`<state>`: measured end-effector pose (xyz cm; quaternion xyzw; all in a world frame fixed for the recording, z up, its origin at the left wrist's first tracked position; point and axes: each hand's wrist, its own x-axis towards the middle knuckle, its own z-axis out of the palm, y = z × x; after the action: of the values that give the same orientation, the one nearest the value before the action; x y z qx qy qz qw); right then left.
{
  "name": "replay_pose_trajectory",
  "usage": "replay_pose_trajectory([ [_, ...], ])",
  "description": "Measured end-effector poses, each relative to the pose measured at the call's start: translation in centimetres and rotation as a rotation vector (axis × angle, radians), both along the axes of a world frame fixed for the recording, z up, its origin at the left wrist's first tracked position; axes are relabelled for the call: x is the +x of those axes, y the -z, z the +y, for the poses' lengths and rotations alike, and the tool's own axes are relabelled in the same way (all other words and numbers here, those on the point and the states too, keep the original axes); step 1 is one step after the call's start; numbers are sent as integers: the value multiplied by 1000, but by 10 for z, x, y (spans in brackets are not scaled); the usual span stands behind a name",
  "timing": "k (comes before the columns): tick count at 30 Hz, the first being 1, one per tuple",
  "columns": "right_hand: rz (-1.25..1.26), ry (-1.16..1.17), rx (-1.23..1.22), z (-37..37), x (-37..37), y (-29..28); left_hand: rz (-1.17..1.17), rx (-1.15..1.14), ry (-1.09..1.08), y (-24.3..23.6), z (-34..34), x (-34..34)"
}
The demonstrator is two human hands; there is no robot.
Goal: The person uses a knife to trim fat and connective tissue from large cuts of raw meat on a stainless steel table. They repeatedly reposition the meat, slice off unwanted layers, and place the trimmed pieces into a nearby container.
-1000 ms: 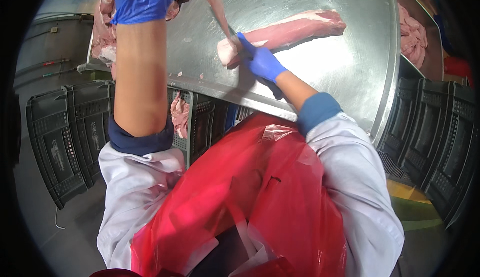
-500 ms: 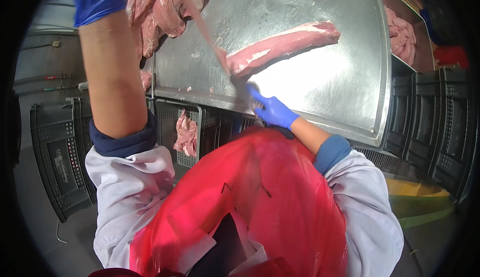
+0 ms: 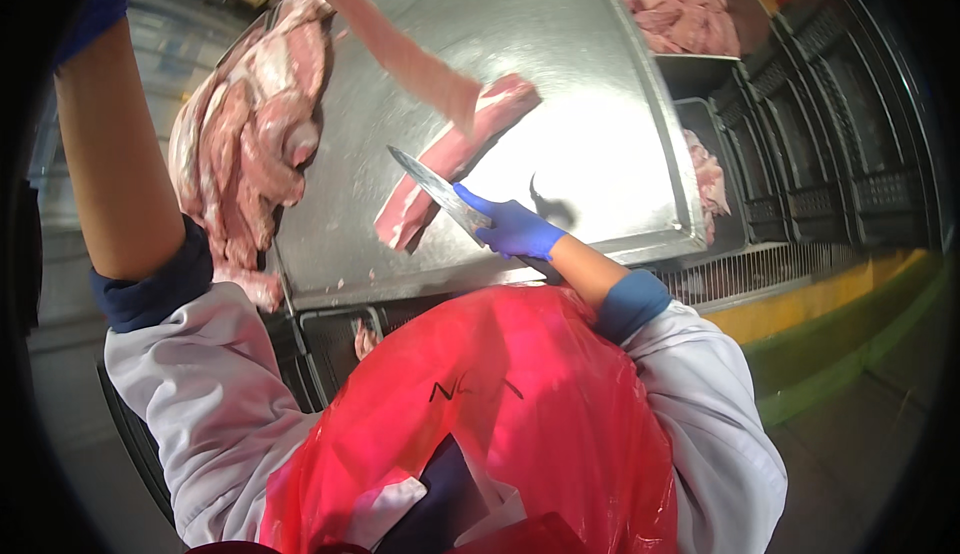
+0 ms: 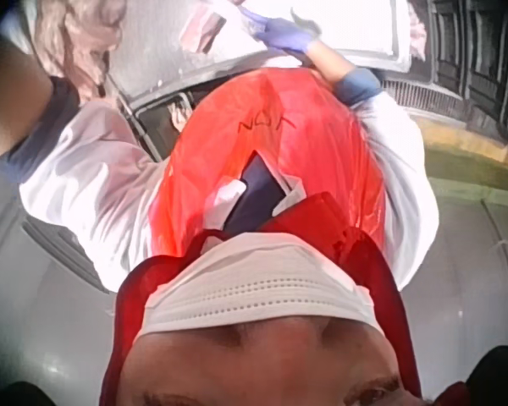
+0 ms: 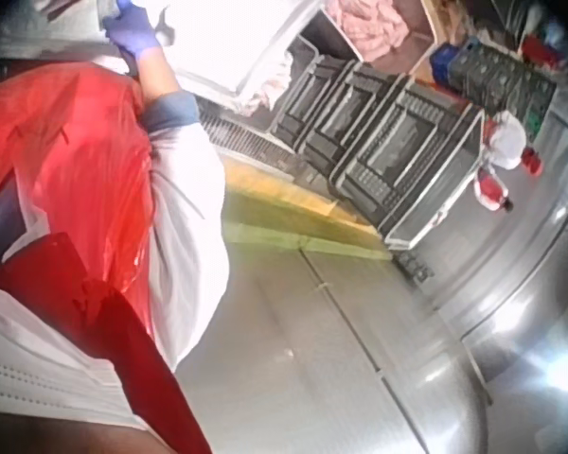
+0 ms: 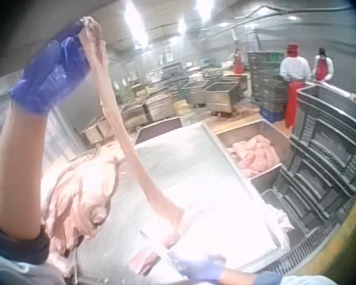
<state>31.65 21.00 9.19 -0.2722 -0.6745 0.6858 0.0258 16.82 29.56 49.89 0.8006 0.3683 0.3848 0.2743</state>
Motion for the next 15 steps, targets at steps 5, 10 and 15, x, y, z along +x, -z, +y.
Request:
replay_pose_trajectory([
  [5,-59,222,16,21,73,9,315,36,252,13,54,133],
  [10,-38,326,19,30,108,8,484,68,399,32,73,201],
  [15,-71,614,-85,46,138,42,412,131,544,85,126,211],
])
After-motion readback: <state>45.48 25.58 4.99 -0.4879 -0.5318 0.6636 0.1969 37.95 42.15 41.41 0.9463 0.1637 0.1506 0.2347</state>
